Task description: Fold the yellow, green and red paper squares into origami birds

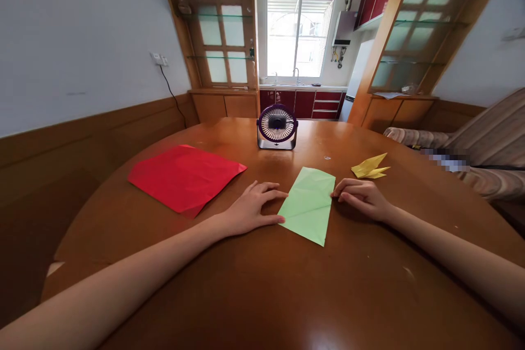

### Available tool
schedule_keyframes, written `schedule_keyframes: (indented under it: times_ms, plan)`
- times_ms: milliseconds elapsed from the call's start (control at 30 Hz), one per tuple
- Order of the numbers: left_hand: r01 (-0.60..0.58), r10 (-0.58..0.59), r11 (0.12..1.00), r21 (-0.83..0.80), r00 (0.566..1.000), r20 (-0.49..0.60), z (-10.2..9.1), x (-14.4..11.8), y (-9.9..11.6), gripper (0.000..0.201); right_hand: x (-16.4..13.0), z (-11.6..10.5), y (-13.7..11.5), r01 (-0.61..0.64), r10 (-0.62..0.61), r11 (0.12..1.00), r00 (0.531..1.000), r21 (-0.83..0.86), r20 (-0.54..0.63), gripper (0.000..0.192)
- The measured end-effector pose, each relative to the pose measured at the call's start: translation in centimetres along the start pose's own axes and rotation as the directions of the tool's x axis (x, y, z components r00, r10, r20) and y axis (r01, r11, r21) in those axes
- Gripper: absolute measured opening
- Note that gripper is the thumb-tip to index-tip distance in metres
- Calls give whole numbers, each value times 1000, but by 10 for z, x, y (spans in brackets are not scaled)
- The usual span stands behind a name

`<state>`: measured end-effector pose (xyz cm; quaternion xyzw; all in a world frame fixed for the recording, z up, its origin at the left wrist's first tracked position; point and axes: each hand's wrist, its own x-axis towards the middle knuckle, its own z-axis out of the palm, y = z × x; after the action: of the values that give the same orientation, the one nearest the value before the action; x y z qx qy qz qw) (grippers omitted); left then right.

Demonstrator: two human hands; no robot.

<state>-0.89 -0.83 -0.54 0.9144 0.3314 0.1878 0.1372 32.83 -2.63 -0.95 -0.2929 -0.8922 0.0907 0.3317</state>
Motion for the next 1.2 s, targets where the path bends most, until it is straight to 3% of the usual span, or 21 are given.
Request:
schedule_keyframes:
  times_ms: [167,367,600,733,800,900,1033,1133,1200]
  plan:
    - [-165,166,985,47,986,-19,1,-1,6,30,3,1,-4,-9,8,999,1000,-34,-22,26]
    - [-298,320,898,324,947,-14,7,-1,8,26,11,10,-15,131,-128,975,991,-178,30,19]
    - [-310,374,861,404,923,-89,11,0,9,26,27,27,-16,266,-210,903,958,-337,193,27]
    - [-260,327,894,365,936,-134,13,0,11,26,36,32,-15,398,-310,783,916,-478,255,22]
    - [-198,265,927,318,947,-183,14,1,11,28,41,34,-16,410,-345,737,912,-537,221,21]
    - [-46,106,969,242,965,-241,12,3,10,32,48,36,-17,363,-382,736,920,-572,92,15]
    - [81,-49,990,120,967,-249,2,4,6,13,54,36,-18,303,-422,751,903,-586,-75,11]
    - [10,48,988,151,926,-374,-6,2,0,18,52,34,-19,316,-449,757,887,-572,-105,17]
    - [-58,194,958,280,850,-490,-11,1,-2,19,50,32,-21,355,-485,746,869,-564,-94,21]
